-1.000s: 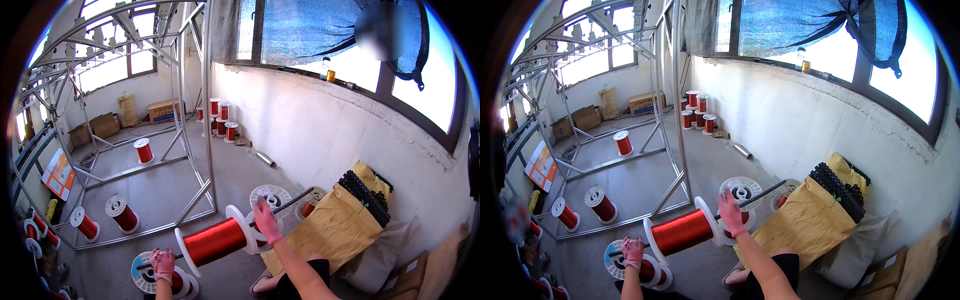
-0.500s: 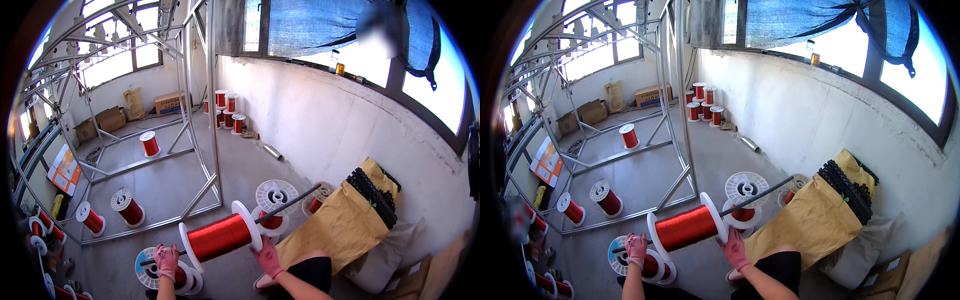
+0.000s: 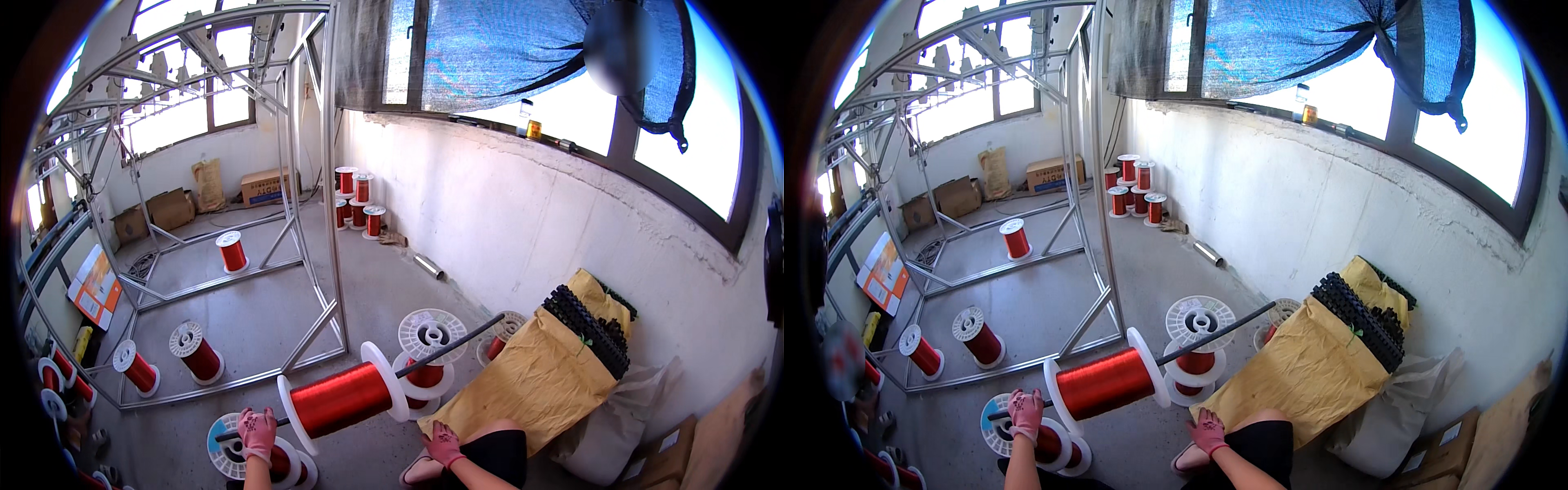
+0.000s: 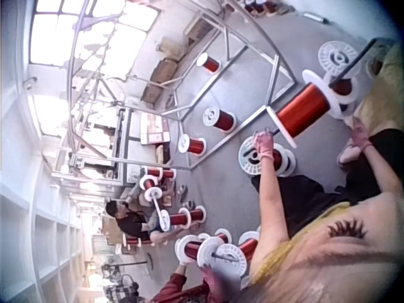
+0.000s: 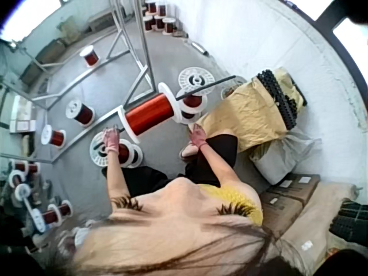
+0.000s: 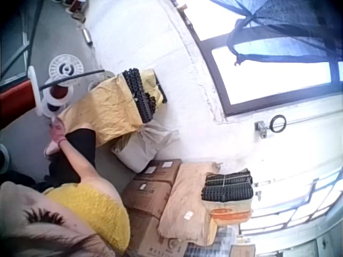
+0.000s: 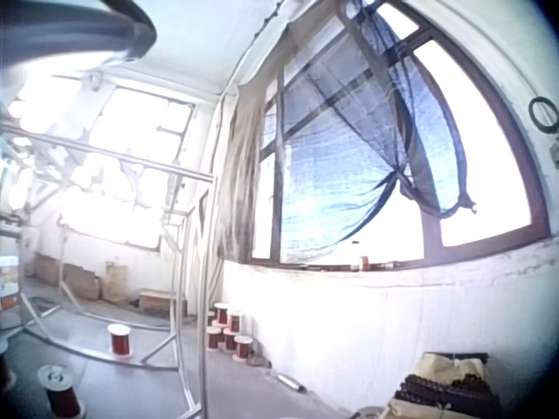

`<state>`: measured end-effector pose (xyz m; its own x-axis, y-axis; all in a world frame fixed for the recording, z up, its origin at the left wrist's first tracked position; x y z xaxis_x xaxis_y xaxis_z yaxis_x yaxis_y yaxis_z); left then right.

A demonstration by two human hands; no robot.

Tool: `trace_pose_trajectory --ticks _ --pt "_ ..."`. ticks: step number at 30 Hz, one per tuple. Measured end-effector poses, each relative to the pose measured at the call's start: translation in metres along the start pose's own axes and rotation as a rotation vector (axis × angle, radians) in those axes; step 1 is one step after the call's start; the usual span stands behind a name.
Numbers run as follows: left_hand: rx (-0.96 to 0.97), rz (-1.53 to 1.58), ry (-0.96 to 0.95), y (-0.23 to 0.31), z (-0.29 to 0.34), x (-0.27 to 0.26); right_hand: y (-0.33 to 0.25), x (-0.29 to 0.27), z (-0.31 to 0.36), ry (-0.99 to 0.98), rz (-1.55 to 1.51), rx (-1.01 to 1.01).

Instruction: The person winds red wire from a larger spool onto a smaller spool by rotating it on a metal rod.

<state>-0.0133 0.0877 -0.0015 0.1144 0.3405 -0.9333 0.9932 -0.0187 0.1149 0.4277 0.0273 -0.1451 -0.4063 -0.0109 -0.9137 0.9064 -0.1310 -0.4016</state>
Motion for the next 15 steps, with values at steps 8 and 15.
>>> trace_pose_trajectory --ticks 8,15 --pt "0.017 0.017 -0.011 0.001 0.001 0.000 -0.003 -0.045 -0.017 0.006 -0.320 0.160" --pt "0.012 0.025 -0.014 -0.003 0.000 0.005 -0.150 -0.201 -0.108 0.282 -0.626 -0.208"
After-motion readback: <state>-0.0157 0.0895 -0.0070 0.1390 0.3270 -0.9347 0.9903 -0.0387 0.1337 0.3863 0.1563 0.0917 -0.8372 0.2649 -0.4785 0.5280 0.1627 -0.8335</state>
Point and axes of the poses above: each hand's wrist, its own z-axis away from the middle knuckle, its own x-axis out of the palm, y = z × x, the point moved 8 cm from there along -z, towards the middle knuckle, and after that the axes turned 9 degrees about -y, right-handed, at the moved point
